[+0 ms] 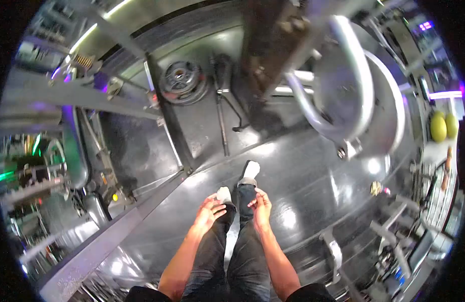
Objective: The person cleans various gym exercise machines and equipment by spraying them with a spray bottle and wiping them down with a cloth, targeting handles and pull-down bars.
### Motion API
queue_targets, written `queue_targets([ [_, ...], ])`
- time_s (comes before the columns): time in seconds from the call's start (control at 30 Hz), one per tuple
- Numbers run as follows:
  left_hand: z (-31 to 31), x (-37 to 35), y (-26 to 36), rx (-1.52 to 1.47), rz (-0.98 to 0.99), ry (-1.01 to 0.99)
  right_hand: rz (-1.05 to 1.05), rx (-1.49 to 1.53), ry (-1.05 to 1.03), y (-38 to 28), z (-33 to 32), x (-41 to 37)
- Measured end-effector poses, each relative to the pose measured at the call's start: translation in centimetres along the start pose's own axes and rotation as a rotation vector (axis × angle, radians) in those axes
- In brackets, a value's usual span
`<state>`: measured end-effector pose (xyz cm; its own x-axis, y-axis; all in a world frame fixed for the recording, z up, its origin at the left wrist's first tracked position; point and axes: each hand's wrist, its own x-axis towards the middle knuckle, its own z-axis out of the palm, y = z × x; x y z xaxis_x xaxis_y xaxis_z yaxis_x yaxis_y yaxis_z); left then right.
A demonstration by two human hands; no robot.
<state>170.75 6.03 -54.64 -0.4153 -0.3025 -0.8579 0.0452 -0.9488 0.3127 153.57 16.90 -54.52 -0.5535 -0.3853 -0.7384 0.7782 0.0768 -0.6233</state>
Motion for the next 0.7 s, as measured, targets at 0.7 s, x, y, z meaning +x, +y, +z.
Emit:
queue_targets([
  [0.7, 22.8, -5.6, -9.8, 1.107, -0.382, -0.589, -0.245, 0.560, 0.640, -1.6, -22.9, -20.3],
])
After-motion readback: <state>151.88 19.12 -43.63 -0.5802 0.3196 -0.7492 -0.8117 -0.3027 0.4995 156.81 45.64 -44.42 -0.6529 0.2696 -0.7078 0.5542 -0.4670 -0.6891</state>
